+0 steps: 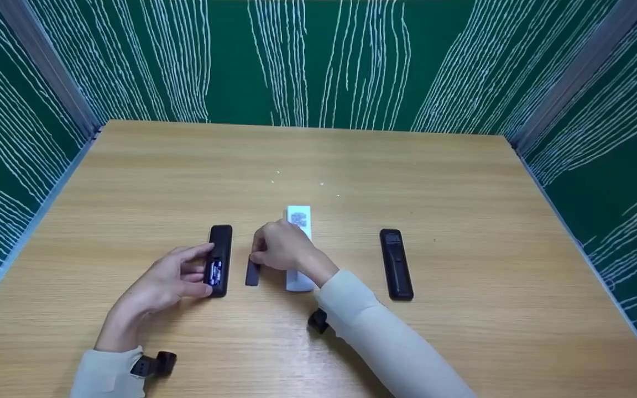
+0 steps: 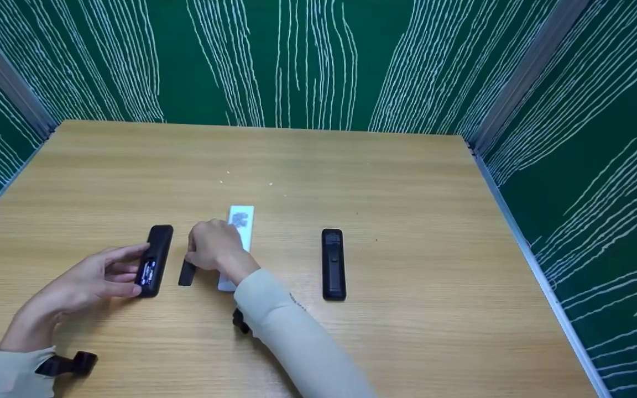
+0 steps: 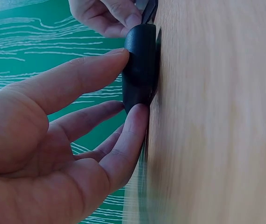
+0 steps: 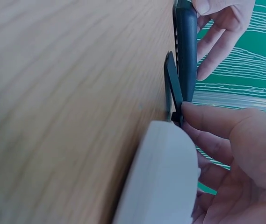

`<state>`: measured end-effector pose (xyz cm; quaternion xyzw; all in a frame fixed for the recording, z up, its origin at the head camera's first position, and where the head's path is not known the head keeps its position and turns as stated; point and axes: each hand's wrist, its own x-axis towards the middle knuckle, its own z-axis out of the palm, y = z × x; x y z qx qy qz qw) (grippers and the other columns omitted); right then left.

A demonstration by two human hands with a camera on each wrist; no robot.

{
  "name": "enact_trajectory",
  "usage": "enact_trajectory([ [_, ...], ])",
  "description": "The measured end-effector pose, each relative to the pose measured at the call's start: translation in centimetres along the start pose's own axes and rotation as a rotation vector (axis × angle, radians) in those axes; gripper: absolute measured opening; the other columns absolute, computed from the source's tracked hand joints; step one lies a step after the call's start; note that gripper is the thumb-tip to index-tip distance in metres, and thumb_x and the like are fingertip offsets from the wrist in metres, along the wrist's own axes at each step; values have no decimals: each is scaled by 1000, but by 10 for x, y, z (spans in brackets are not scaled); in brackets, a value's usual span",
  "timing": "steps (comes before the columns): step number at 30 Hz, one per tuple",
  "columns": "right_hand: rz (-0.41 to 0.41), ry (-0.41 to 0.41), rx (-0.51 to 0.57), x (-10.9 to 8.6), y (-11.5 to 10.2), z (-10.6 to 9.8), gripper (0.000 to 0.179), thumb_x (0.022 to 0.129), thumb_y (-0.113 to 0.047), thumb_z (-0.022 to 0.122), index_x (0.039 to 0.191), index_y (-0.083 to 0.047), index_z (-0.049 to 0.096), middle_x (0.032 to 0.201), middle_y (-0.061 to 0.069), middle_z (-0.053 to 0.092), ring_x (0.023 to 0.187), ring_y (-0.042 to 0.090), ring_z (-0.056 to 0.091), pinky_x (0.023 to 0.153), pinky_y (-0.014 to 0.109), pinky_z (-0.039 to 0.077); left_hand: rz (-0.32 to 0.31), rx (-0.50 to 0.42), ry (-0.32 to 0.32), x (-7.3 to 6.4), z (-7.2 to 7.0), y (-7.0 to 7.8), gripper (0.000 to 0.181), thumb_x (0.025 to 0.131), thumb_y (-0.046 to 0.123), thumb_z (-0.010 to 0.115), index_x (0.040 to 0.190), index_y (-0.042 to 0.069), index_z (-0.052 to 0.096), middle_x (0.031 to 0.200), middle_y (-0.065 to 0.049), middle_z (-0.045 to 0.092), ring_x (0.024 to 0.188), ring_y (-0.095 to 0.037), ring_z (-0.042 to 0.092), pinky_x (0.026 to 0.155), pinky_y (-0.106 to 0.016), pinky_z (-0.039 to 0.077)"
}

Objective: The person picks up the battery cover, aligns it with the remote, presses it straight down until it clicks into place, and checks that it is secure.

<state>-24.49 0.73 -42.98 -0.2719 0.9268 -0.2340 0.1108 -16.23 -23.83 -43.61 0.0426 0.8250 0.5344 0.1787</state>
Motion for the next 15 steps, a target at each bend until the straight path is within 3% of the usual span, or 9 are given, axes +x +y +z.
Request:
enact_trajectory([
  [15, -49, 35, 143, 0, 0, -5, 9, 96, -14, 80, 88, -9, 79, 84, -2, 74, 65, 6, 56, 60, 18, 44, 14, 9, 9, 0, 0, 2, 88, 85, -10, 79, 163, 1, 38, 155, -33, 35, 136, -49, 53, 113, -41, 52],
])
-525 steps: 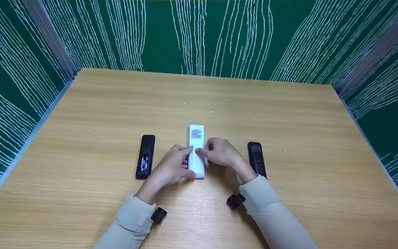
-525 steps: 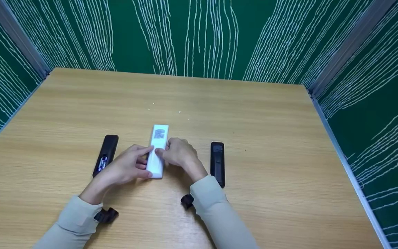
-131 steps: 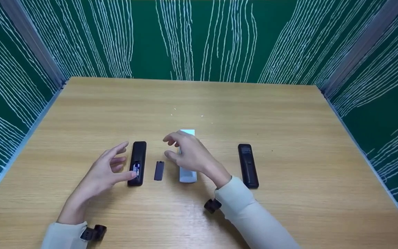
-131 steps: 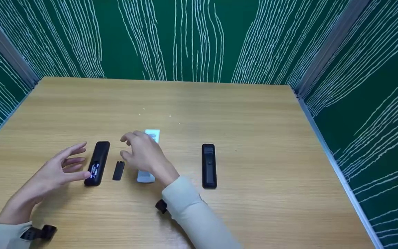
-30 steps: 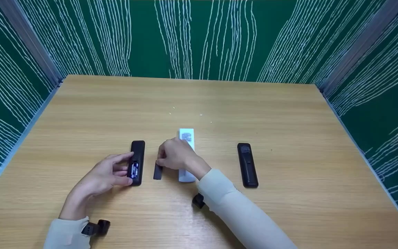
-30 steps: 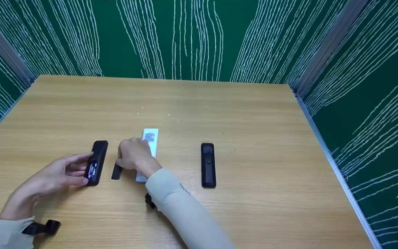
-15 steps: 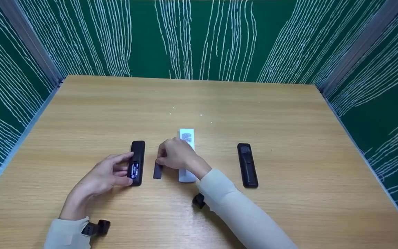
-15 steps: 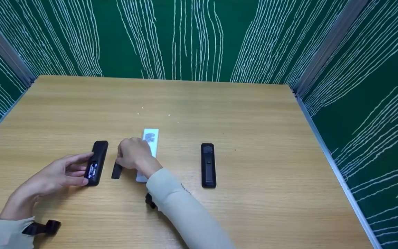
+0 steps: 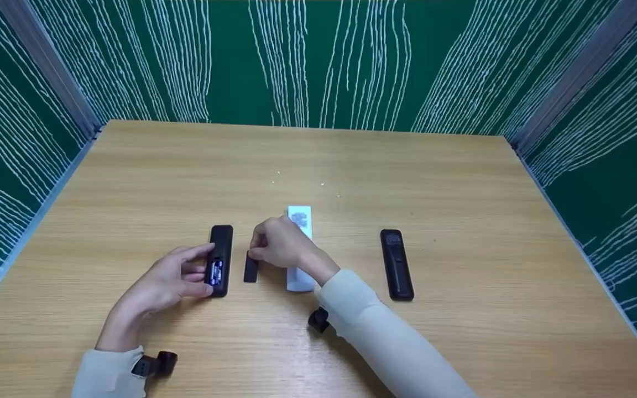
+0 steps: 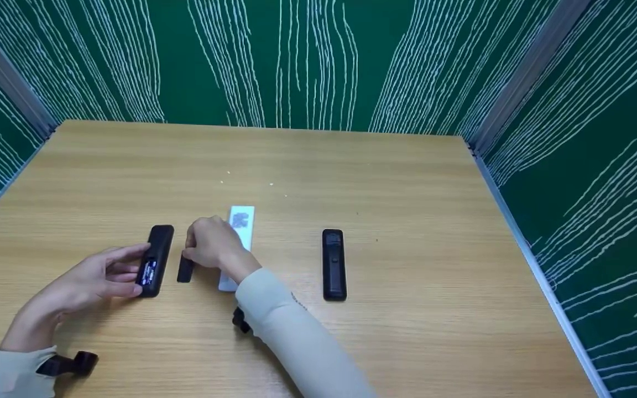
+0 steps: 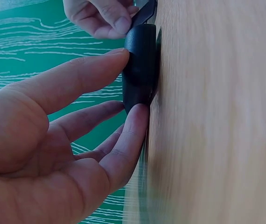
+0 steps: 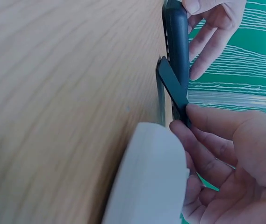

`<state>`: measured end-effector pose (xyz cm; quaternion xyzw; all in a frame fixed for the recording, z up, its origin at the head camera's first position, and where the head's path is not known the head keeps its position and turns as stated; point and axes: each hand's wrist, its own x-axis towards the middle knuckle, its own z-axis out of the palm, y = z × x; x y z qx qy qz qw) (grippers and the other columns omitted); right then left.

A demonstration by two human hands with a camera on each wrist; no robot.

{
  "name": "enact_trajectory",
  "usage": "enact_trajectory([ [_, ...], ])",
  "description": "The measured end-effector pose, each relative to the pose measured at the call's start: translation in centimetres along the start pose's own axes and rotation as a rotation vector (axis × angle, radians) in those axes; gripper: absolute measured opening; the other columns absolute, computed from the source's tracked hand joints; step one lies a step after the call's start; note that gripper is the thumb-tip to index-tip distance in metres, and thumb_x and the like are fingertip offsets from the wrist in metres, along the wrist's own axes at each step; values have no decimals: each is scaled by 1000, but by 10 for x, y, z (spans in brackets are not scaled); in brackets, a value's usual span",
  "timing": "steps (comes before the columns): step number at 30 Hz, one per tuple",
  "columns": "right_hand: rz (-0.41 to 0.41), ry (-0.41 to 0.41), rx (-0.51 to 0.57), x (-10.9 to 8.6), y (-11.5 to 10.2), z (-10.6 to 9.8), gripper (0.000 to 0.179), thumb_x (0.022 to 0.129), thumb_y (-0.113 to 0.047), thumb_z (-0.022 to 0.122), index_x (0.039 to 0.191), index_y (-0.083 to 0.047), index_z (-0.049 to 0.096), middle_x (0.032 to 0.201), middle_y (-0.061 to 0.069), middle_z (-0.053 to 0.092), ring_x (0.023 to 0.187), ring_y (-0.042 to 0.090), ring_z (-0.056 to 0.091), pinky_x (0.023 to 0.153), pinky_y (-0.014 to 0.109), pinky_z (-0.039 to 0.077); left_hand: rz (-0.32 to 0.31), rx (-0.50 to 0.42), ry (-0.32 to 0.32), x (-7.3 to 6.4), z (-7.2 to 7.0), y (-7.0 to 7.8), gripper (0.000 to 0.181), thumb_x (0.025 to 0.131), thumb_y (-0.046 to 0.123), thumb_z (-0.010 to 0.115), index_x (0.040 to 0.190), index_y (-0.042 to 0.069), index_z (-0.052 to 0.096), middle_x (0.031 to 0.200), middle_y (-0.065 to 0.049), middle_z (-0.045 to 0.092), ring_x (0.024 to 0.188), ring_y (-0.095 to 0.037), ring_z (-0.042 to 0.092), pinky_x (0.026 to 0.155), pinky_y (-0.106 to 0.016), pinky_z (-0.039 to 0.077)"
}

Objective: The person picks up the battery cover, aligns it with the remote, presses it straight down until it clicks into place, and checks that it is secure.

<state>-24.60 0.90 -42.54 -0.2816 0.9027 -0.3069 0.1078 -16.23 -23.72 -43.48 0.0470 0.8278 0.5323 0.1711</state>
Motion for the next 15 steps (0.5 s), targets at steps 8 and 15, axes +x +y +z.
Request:
enact_trajectory([
  [8, -10, 24, 38, 4, -1, 2, 8, 97, -15, 79, 90, -10, 80, 83, -4, 75, 69, 5, 58, 92, 34, 52, 3, 16, 5, 0, -1, 0, 87, 85, -10, 79, 162, 0, 39, 153, -33, 37, 135, -48, 55, 113, -41, 52],
  [15, 1, 29, 99, 6, -5, 0, 9, 97, -15, 79, 90, -9, 79, 81, -5, 74, 65, 4, 59, 59, 18, 47, 5, 2, 1, 0, -1, 0, 88, 85, -10, 79, 162, -1, 38, 153, -33, 37, 135, -49, 54, 113, -42, 52],
])
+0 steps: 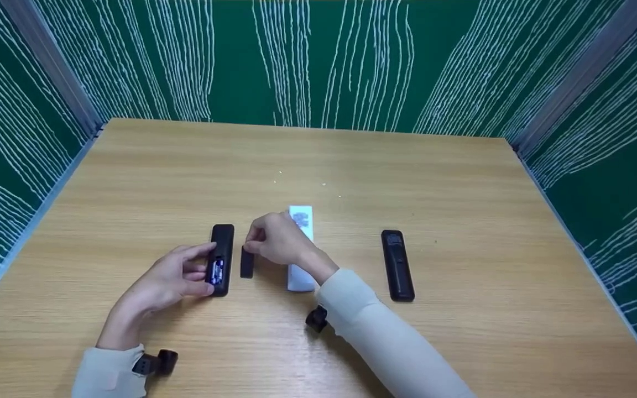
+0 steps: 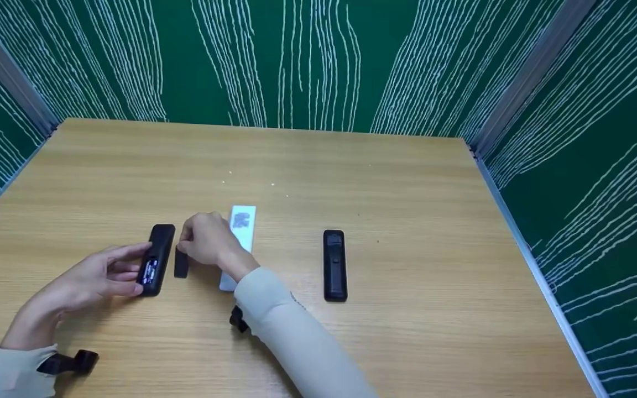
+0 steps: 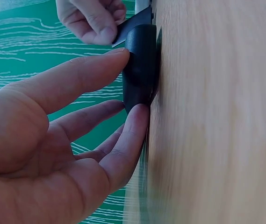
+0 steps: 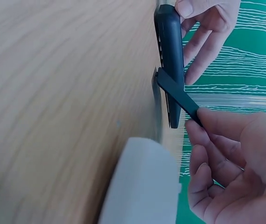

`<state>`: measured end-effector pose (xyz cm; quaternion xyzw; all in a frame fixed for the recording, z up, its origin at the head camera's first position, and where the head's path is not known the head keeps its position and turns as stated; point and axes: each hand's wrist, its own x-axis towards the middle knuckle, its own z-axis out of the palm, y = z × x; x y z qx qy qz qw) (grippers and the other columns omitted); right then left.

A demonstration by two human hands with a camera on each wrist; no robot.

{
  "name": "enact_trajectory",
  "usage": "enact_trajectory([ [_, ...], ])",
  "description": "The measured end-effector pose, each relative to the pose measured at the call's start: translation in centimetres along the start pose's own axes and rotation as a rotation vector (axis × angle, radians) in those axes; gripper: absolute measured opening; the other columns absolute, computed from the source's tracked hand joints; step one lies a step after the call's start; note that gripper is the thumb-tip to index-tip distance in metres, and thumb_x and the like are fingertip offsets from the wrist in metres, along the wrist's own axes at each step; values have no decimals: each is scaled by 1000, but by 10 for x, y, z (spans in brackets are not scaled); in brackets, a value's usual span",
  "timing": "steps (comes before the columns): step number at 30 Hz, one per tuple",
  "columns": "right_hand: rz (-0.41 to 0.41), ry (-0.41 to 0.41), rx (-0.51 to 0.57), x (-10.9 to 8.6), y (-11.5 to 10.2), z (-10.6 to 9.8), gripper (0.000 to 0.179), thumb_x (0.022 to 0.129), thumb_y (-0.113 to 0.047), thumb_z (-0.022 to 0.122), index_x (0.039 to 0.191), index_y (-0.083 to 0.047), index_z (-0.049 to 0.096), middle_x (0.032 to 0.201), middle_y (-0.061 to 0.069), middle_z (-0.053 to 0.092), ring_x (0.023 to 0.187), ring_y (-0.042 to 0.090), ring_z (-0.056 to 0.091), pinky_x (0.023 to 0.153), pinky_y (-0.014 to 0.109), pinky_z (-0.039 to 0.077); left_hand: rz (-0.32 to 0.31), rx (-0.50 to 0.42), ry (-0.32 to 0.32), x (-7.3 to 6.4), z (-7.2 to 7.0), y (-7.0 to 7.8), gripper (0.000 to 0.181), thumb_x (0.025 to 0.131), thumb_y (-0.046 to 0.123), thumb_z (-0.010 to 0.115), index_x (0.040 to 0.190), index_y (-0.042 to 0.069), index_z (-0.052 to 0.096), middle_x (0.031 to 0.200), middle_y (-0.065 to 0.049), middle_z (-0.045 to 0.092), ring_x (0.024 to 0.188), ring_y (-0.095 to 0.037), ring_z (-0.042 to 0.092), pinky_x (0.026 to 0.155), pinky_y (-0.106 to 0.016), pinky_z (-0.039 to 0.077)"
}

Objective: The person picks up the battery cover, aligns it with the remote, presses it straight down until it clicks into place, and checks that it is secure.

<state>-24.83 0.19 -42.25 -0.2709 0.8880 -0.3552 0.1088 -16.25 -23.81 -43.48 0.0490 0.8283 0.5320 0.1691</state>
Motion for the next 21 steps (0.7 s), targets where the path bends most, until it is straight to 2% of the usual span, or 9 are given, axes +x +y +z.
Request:
enact_trajectory([
  [6, -3, 20, 54, 4, -11, -2, 8, 98, -15, 78, 92, -10, 80, 83, -6, 75, 69, 5, 59, 62, 18, 48, 4, 4, -1, 0, 0, 0, 88, 85, -11, 79, 162, -1, 39, 151, -32, 38, 135, -48, 55, 112, -40, 53],
  [13, -8, 54, 89, 8, -23, 3, 9, 97, -16, 80, 89, -12, 79, 77, -7, 72, 67, 5, 56, 60, 20, 43, -3, 14, -15, 0, -1, 0, 87, 87, -9, 79, 163, 0, 37, 153, -33, 36, 135, -49, 55, 112, -44, 53],
  [21, -16, 32, 105, 10, -32, 12, 10, 97, -18, 79, 89, -12, 79, 80, -8, 72, 67, 6, 56, 59, 18, 43, 0, 9, -24, 0, -2, -1, 88, 87, -10, 79, 163, -2, 36, 155, -34, 33, 136, -49, 54, 113, -43, 53],
])
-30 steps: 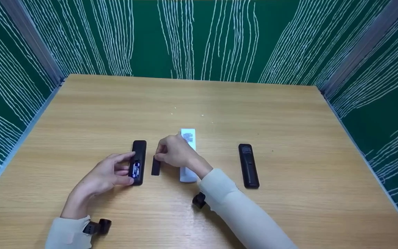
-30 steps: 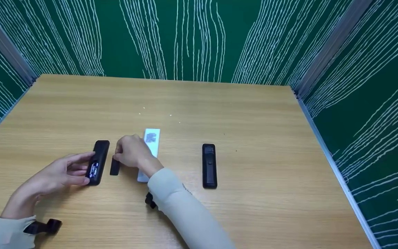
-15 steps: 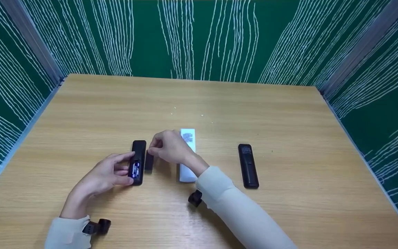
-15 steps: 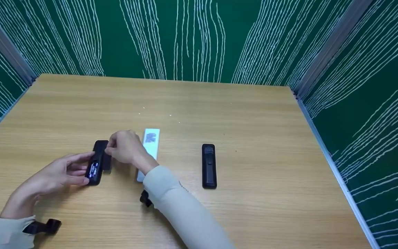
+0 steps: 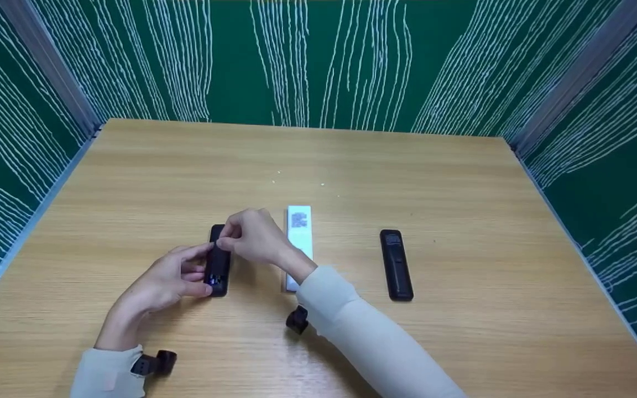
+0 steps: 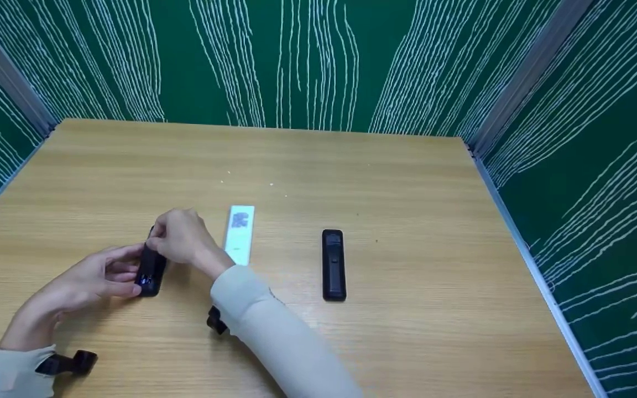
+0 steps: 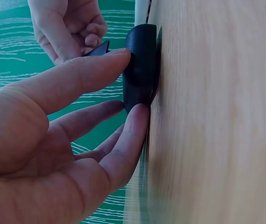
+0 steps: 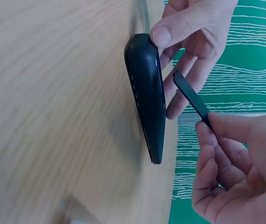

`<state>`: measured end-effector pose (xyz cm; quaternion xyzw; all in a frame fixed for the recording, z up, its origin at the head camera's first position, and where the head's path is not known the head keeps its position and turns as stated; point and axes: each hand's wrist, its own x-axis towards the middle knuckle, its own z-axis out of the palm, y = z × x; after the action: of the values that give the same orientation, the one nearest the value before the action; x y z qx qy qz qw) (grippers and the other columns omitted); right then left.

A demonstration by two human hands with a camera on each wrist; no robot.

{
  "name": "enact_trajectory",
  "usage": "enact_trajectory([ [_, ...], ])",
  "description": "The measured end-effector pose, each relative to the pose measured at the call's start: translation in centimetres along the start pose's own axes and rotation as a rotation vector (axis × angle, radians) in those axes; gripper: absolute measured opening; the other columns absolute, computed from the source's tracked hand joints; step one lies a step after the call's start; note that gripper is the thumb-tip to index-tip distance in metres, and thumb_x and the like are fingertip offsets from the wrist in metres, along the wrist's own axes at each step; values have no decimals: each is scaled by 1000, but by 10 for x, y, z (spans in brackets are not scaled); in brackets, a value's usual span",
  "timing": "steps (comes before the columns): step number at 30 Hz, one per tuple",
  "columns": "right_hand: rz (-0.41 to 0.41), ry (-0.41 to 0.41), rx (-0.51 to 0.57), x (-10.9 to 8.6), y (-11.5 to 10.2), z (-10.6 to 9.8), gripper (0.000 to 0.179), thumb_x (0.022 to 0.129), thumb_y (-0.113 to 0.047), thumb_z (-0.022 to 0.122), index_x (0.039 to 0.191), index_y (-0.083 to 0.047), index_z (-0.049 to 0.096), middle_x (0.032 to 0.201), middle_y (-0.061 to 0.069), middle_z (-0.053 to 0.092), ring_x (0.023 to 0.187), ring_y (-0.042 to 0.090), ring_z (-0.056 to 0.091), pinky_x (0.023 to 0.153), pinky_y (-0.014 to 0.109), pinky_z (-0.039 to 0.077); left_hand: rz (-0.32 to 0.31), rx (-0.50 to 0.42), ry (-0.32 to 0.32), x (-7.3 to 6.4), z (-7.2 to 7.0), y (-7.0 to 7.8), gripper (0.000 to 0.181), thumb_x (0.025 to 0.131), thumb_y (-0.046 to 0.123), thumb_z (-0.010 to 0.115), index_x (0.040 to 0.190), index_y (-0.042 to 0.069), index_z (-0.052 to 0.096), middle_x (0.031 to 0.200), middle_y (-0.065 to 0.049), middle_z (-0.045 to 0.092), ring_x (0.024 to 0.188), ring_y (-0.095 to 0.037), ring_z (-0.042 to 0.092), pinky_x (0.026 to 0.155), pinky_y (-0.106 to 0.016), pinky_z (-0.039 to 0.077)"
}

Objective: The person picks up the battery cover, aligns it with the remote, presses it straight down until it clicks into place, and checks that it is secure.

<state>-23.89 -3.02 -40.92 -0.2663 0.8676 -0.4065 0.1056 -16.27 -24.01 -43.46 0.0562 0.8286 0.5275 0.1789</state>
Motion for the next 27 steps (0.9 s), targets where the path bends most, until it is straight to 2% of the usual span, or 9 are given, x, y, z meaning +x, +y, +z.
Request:
enact_trajectory([
  [7, 7, -12, 0, 0, -2, 6, 11, 97, -19, 80, 89, -13, 80, 85, -8, 73, 69, 7, 54, 61, 19, 41, 4, 6, 2, 0, 0, 0, 87, 87, -10, 79, 162, -4, 36, 157, -34, 34, 135, -49, 55, 112, -42, 53],
  [16, 12, -34, -5, 1, -1, 10, 11, 98, -20, 79, 91, -12, 80, 87, -7, 73, 64, 6, 50, 57, 19, 38, 16, 5, 4, 1, 0, 0, 85, 87, -10, 79, 162, -3, 38, 157, -34, 35, 135, -48, 55, 112, -40, 53],
  [27, -30, -28, -48, 1, 0, 12, 9, 97, -18, 80, 93, -10, 82, 91, -3, 79, 74, 4, 59, 66, 16, 45, 32, -29, -2, 0, 2, -1, 87, 87, -10, 78, 163, -2, 36, 152, -31, 36, 137, -47, 55, 111, -36, 53],
])
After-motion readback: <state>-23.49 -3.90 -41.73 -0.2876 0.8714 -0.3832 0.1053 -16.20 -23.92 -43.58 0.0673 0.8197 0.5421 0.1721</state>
